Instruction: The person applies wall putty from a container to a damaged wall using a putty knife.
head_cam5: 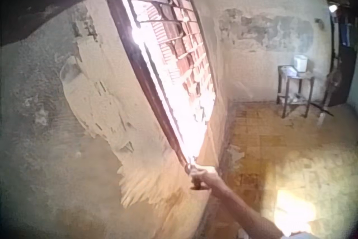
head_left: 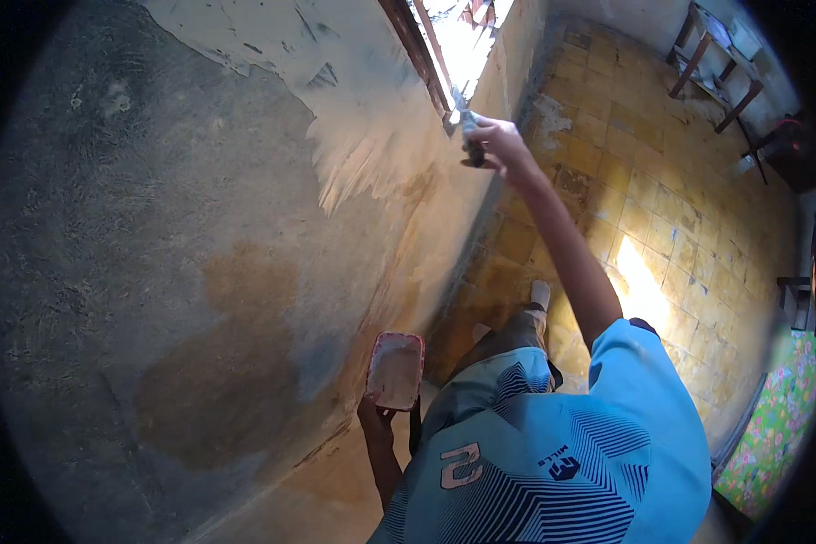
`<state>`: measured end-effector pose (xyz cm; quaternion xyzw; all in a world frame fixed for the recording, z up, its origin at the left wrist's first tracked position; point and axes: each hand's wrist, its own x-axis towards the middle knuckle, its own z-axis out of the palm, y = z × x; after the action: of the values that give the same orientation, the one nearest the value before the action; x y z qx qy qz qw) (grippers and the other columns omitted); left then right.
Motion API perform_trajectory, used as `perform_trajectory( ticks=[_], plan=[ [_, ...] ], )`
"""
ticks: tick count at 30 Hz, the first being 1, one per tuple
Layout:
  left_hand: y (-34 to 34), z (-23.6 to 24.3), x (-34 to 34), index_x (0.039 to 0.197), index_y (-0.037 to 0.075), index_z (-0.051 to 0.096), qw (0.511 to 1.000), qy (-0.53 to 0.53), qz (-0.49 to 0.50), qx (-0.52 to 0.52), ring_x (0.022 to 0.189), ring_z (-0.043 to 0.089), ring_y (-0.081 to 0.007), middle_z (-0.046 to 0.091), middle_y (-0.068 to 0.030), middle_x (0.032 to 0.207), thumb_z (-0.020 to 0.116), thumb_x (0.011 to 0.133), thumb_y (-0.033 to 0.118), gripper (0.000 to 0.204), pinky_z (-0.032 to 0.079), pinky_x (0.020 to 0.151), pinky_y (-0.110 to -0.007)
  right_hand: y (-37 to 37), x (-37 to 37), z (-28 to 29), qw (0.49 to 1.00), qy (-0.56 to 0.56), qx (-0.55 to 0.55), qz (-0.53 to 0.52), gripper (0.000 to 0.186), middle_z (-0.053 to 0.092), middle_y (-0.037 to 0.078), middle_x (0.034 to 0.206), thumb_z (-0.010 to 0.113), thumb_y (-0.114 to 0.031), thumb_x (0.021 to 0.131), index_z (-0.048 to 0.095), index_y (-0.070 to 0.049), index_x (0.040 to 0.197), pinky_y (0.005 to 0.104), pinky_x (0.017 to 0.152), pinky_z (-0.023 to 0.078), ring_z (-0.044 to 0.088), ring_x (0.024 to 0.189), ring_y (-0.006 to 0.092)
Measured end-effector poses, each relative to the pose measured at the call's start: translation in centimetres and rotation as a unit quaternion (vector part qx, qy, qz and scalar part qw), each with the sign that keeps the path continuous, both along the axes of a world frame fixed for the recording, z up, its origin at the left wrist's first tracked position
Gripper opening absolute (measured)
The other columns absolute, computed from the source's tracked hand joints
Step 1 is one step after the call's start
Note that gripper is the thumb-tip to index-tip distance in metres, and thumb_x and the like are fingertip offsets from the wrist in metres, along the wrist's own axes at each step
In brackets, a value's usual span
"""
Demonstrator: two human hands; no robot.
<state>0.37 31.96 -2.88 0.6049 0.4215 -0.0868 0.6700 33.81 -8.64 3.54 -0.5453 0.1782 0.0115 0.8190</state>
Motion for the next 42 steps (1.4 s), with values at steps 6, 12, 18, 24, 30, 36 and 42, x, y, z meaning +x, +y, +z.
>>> perform_trajectory(
  ticks=[6,12,18,24,30,36,42],
  plan=[
    [-0.2,-0.2,-0.3,0.118,0.002,0.053,1.0,0.011,0.016,0.017,0.102,0.059,-0.0287,0.057,-0.0147,0.111,0.061,0.076,0.036,0.054,0.051,0.08,-0.042,-2.9,3.4,-0.4,0.993,0.056,-0.073,0.076,0.025,0.061,0.015,0.088,0.058,-0.017,0.084,0.061,0.005,0.097,0.0364,0.063,0.059,0.062,0.075,0.021],
    [-2.3,0.8,0.4,0.124,0.003,0.052,1.0,0.008,0.026,0.008,0.104,0.058,-0.0277,0.057,-0.0134,0.113,0.062,0.076,0.036,0.058,0.05,0.081,-0.042,-3.0,4.4,2.5,0.995,-0.011,-0.046,0.092,0.024,0.061,0.009,0.08,0.054,-0.017,0.086,0.06,0.001,0.1,0.0288,0.047,0.046,0.059,0.067,0.0142],
    [-4.9,0.3,2.0,0.124,0.006,0.053,1.0,0.002,0.008,0.017,0.103,0.058,-0.0257,0.057,-0.0115,0.114,0.061,0.079,0.038,0.056,0.05,0.079,-0.039,-7.1,2.6,5.9,0.911,-0.102,0.377,0.133,0.033,0.055,0.017,0.094,0.038,-0.014,0.093,0.046,0.012,0.112,0.016,0.038,0.04,0.05,0.061,0.0111],
    [-8.9,-1.2,5.9,0.121,0.007,0.054,0.996,-0.07,-0.037,-0.047,0.093,0.061,-0.0182,0.06,-0.0077,0.109,0.051,0.089,0.045,0.05,0.053,0.073,-0.033,-7.4,-5.1,6.0,0.909,-0.054,0.365,0.193,0.049,0.058,0.011,0.088,0.038,-0.019,0.086,0.045,0.006,0.127,0.0167,0.037,0.038,0.049,0.059,0.0093],
    [-19.4,4.3,15.6,0.115,0.002,0.055,0.972,-0.189,-0.039,-0.134,0.099,0.062,-0.0193,0.058,-0.0103,0.112,0.054,0.093,0.036,0.04,0.055,0.08,-0.035,-9.0,-11.9,7.5,0.934,-0.074,-0.094,0.336,0.052,0.061,0.008,0.092,0.047,-0.014,0.076,0.058,-0.001,0.126,0.0249,0.049,0.048,0.057,0.065,0.0134],
    [-24.5,7.7,19.9,0.114,0.002,0.053,0.971,-0.19,-0.03,-0.142,0.101,0.063,-0.0241,0.057,-0.0152,0.116,0.054,0.092,0.035,0.04,0.057,0.08,-0.038,-13.4,-13.5,9.8,0.641,-0.284,-0.609,0.371,0.056,0.05,0.013,0.111,0.065,-0.011,0.076,0.05,-0.013,0.13,0.0367,0.071,0.054,0.058,0.095,0.0276],
    [-25.6,5.0,21.2,0.115,0.001,0.052,0.962,-0.203,0.004,-0.181,0.104,0.062,-0.0263,0.056,-0.0169,0.12,0.058,0.089,0.034,0.042,0.059,0.078,-0.039,-19.4,-13.6,10.2,0.668,-0.259,-0.587,0.377,0.052,0.053,0.013,0.104,0.059,-0.007,0.075,0.055,-0.012,0.127,0.0362,0.072,0.052,0.058,0.085,0.0278]
  ],
)
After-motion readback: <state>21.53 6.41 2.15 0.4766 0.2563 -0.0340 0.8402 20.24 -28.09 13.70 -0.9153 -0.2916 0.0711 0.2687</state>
